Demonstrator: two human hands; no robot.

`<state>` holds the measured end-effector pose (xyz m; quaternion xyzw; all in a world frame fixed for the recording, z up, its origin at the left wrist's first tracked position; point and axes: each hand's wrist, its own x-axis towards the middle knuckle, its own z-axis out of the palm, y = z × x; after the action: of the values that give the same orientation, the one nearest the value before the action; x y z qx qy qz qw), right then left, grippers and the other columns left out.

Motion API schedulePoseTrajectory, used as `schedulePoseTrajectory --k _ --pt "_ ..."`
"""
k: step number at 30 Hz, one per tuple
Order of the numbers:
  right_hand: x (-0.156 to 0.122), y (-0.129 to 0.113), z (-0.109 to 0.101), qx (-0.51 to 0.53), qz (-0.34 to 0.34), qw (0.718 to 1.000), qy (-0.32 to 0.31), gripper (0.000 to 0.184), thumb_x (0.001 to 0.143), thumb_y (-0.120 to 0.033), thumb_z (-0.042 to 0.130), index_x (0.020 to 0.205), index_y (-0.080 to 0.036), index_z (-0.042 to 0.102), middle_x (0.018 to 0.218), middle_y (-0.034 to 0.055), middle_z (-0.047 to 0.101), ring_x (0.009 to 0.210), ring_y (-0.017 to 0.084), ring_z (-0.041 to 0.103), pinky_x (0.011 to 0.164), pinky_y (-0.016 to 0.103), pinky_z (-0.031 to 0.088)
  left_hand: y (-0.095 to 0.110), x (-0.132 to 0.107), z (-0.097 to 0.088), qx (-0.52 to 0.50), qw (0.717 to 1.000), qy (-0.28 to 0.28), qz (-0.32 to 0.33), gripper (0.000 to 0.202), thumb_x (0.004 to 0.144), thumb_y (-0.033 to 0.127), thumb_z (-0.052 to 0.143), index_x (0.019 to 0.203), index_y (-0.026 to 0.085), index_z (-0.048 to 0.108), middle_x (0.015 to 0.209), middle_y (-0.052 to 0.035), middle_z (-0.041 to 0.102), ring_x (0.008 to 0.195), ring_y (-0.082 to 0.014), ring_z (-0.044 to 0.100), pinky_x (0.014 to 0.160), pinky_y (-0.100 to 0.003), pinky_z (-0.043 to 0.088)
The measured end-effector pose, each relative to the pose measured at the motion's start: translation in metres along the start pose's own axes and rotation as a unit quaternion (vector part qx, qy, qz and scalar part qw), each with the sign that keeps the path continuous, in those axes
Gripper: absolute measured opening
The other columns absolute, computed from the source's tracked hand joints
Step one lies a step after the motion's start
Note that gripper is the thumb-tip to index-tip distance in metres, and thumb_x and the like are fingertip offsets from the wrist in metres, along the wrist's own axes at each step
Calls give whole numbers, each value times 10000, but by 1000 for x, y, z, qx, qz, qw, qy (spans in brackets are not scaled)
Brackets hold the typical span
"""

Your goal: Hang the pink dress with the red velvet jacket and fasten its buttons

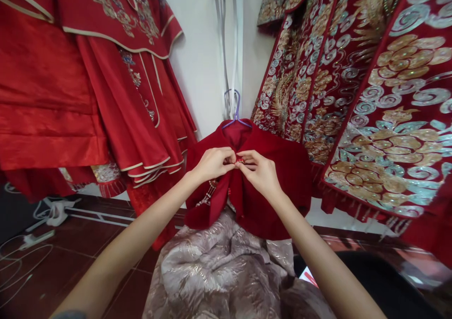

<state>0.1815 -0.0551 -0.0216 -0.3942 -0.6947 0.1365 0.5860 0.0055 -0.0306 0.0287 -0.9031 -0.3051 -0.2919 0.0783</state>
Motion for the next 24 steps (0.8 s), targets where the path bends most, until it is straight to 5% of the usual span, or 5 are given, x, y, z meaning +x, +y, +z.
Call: schedulePoseTrajectory --k 9,14,16,19,24 --pt "6 -2 5 -17 -10 1000 -13 320 723 -239 632 1041 -209 611 897 23 647 816 146 638 747 279 574 4 2 -1 -41 999 -5 -17 62 749 156 580 701 189 601 727 20 602 650 -118 535 575 -234 334" --pt "10 -4 18 41 17 997 67 351 720 -288 622 1052 -214 534 904 23 585 756 134 589 706 272 536 33 -6 20 -138 978 101 -117 89 747 113 551 787 191 546 826 -17 590 759 -142 555 677 -254 434" --pt "-3 -4 25 113 50 987 100 432 746 -334 610 1146 -230 480 963 34 568 791 136 591 752 285 532 49 -15 38 -236 934 168 -209 90 785 141 544 859 190 529 889 -35 593 759 -128 567 728 -267 478" --pt "-37 4 33 168 100 973 120 489 799 -371 562 1246 -254 402 1079 62 556 901 149 598 853 319 513 65 -29 66 -398 823 276 -298 275 791 166 584 1047 183 486 1060 -89 566 907 -133 587 803 -274 512" --pt "-83 32 46 68 139 985 81 584 718 -324 632 1242 -207 400 1112 105 540 977 198 577 847 361 516 54 -41 88 -516 712 313 -359 282 817 162 539 1088 164 459 1136 -121 521 953 -143 587 793 -301 546"
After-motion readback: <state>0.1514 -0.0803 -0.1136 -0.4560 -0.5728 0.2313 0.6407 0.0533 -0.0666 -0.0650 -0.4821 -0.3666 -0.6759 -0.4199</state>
